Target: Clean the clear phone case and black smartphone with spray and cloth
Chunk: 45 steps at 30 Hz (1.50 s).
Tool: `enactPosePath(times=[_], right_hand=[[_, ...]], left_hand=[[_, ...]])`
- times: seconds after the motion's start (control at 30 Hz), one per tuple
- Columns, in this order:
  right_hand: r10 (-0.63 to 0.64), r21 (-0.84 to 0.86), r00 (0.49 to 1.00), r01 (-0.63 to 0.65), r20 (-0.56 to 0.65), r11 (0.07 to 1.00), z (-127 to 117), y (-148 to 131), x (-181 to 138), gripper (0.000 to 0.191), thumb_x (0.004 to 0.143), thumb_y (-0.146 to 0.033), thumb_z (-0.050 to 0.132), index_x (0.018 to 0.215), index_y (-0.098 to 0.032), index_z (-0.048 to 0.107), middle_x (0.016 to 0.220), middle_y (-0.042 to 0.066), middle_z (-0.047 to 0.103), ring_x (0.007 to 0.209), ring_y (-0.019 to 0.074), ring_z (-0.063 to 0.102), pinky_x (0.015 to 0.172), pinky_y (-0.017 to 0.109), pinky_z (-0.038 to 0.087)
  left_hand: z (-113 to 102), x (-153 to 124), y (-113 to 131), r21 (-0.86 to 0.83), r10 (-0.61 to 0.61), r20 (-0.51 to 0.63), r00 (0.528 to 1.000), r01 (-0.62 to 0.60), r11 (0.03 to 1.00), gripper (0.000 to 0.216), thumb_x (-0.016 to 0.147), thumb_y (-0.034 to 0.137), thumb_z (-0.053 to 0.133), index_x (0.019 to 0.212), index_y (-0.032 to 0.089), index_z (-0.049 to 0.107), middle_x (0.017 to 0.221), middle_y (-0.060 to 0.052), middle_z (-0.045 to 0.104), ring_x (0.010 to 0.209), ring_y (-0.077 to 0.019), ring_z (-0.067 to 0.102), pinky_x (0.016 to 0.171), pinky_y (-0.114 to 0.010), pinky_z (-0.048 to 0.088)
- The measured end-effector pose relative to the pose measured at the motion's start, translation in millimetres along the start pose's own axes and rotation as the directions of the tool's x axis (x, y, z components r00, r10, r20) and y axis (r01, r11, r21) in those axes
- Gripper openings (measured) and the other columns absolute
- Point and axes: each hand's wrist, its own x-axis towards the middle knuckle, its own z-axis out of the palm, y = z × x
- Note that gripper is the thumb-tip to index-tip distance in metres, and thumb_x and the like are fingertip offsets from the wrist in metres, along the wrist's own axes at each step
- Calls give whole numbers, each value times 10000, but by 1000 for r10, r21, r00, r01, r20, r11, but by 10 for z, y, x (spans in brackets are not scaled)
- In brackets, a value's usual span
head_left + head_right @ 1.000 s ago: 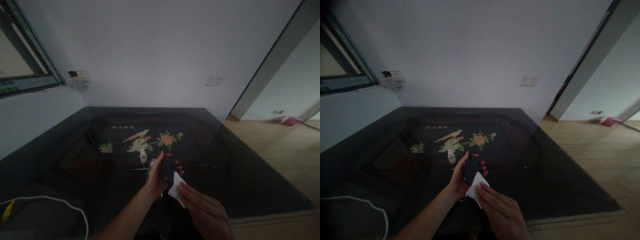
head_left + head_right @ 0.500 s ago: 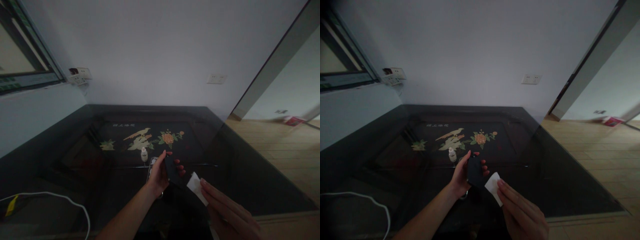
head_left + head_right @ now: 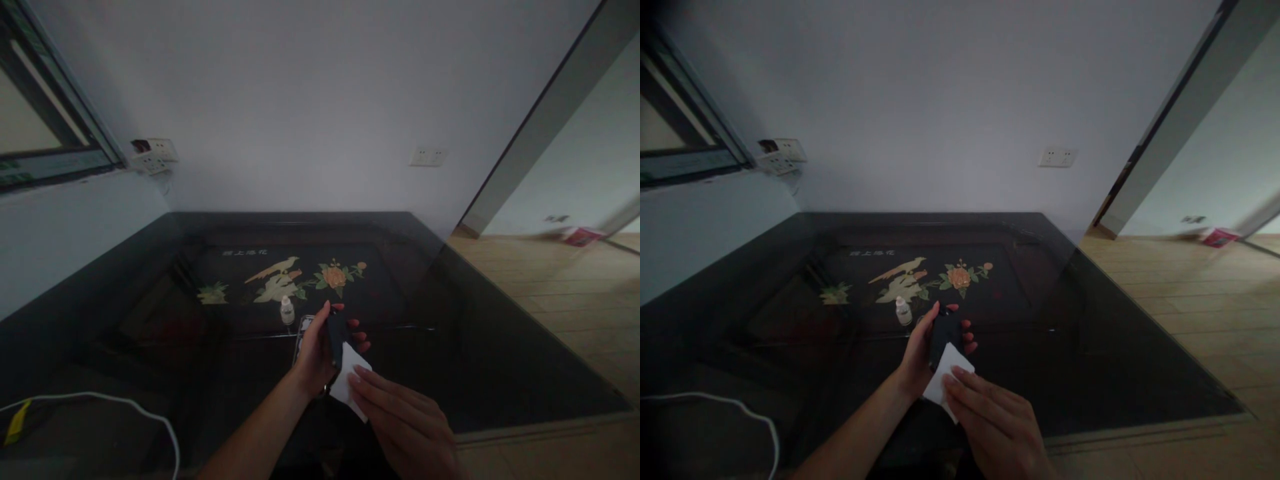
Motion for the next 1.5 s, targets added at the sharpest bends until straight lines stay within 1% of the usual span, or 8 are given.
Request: enactPosePath(times=[0.27, 0.37, 0.53, 0.73, 1.07, 1.3, 1.4, 1.5], right_hand=[[58, -57, 996, -54, 69, 997, -195, 64, -270, 412, 931, -8, 576, 1285, -176, 703, 1265, 58, 741, 1181, 199, 704, 1017, 256, 593], [153, -50, 987, -151, 38, 987, -186, 183, -396, 419, 919, 0, 570, 1254, -203, 721, 1276, 50, 737, 1141, 193, 727, 991, 259, 608], [373, -126, 927, -376, -50, 918, -225, 526, -544, 375, 937, -76, 572, 1208, -268, 746, 1273, 14, 740, 1090, 185, 750, 1002, 282, 606], [533, -224, 844, -532, -62, 816, -214, 861, -621, 352, 966, -187, 543, 1248, -277, 732, 1303, 13, 722, 1145, 232, 725, 1049, 387, 587], [539, -250, 823, -492, 179, 834, 75, 733, -672, 391, 936, -173, 519, 1249, -258, 736, 1315, 46, 715, 1237, 262, 673, 1094, 468, 545], [552, -169, 815, -528, 174, 832, 16, 636, -543, 371, 925, -205, 557, 1255, -248, 721, 1323, 92, 707, 1249, 287, 655, 1098, 512, 520], [638, 33, 747, -654, 188, 756, -4, 483, -306, 298, 980, -285, 546, 1219, -239, 718, 1271, 108, 723, 1169, 272, 695, 1025, 450, 570], [733, 281, 584, -811, 348, 513, -5, 303, -33, 309, 1017, -422, 537, 1174, -221, 710, 1069, 102, 779, 949, 247, 765, 784, 333, 644]], left_hand=[[10, -6, 14, 14, 21, -7, 1000, -21, 1000, 367, 967, 474, 568, 1210, 199, 556, 888, -87, 727, 737, -250, 740, 829, -490, 592], [-1, 2, 19, 22, 16, -3, 1000, -16, 1000, 377, 970, 482, 562, 1222, 202, 550, 895, -88, 727, 743, -245, 740, 847, -494, 590], [-19, -1, 11, 81, 71, 49, 996, -75, 994, 387, 957, 468, 586, 1244, 213, 539, 915, -78, 718, 704, -228, 729, 807, -486, 600], [-32, -9, 5, 121, 56, 85, 995, -66, 991, 405, 942, 480, 601, 1243, 218, 534, 922, -73, 707, 712, -234, 729, 776, -472, 605], [-41, -18, -8, 151, 60, 98, 993, -75, 986, 403, 936, 466, 620, 1241, 216, 534, 943, -68, 707, 718, -228, 736, 780, -456, 613], [-35, -10, -14, 190, 73, 111, 991, -94, 977, 465, 896, 494, 672, 1239, 224, 513, 925, -47, 693, 698, -212, 730, 733, -406, 622], [2, -22, -23, 250, 122, 104, 987, -145, 957, 500, 850, 505, 717, 1223, 242, 511, 929, -27, 681, 657, -193, 720, 679, -365, 617], [22, -36, -30, 366, 178, 123, 976, -212, 906, 540, 807, 518, 752, 1217, 248, 527, 961, -30, 676, 608, -181, 705, 574, -308, 586]])
